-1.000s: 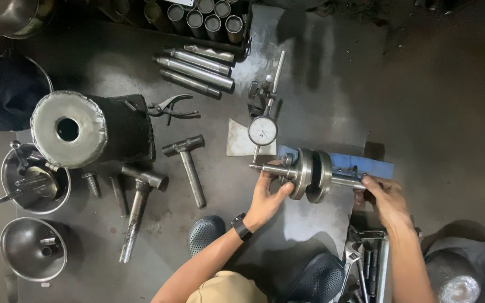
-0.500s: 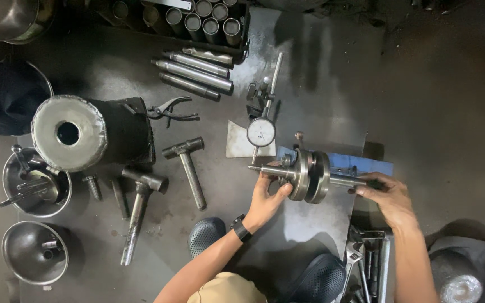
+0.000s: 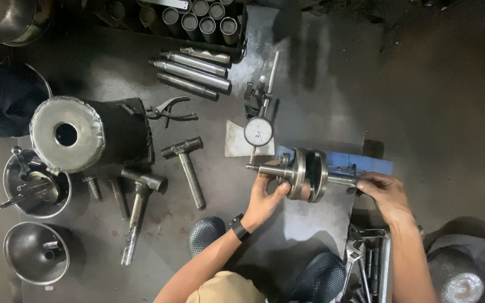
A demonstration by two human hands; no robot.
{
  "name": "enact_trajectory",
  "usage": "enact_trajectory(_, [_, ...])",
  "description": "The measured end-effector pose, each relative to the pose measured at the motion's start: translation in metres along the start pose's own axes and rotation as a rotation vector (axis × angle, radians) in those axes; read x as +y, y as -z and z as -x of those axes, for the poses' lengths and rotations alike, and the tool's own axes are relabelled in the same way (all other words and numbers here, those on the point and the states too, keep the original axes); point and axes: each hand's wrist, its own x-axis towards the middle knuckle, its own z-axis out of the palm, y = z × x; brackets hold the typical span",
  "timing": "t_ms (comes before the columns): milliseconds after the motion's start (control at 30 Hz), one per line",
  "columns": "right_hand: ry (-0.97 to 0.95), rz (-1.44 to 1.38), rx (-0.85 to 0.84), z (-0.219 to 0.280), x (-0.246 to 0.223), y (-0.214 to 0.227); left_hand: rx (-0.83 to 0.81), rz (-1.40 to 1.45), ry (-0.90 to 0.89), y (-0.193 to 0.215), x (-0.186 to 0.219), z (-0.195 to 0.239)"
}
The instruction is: The person fits a component onto a motorcycle crankshaft and taps it into place with a mallet, then rotates the assembly against a dial indicator to check it. They carry the crankshaft to a hydraulic press, press the part fully onto the shaft, and return to the bench to reassemble and re-check the crankshaft.
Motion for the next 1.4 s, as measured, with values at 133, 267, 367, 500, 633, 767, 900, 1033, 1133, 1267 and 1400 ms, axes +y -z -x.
enact_trajectory(133, [-0.062,0.028,-0.028,0.027,-0.063,-0.003,-0.002,0.006,0.008,0.0,-0.005,0.0])
enact_trajectory(267, [-0.054,-0.02,-0.036,0.003,-0.019,-0.006,-0.005,0.022,-0.018,0.003,-0.006,0.0])
enact_trajectory(367, [-0.074,-0.121,0.008,-0.014,0.029,-0.002,-0.017,0.061,-0.01,0.002,-0.017,0.003])
enact_trajectory(500, [0.006,-0.096,-0.118,-0.006,0.002,-0.001,-0.027,0.103,0.017,0.003,-0.017,0.002])
enact_trajectory(633, [0.102,0.06,-0.086,0.013,-0.034,0.0,-0.043,0.108,0.038,0.006,-0.026,0.005])
enact_trajectory(767, [0.209,-0.03,-0.124,0.031,-0.071,0.001,-0.035,0.115,0.003,0.006,-0.031,0.006])
enact_trajectory(900, [0.06,-0.067,-0.17,0.034,-0.077,-0.005,-0.038,0.061,0.05,0.015,-0.041,0.009])
enact_trajectory(1033, [-0.09,-0.083,-0.146,0.004,-0.011,-0.01,-0.042,0.004,0.074,0.009,-0.025,0.008])
enact_trajectory(1133, [-0.001,-0.161,-0.182,0.01,-0.028,-0.007,-0.034,0.018,0.058,0.008,-0.018,0.007])
enact_trajectory(1267, [0.067,0.058,-0.094,0.022,-0.054,-0.004,-0.036,-0.01,0.062,0.017,-0.041,0.01])
enact_trajectory(1400, [0.165,-0.011,-0.109,0.025,-0.057,-0.002,-0.04,0.006,0.078,0.01,-0.019,0.01])
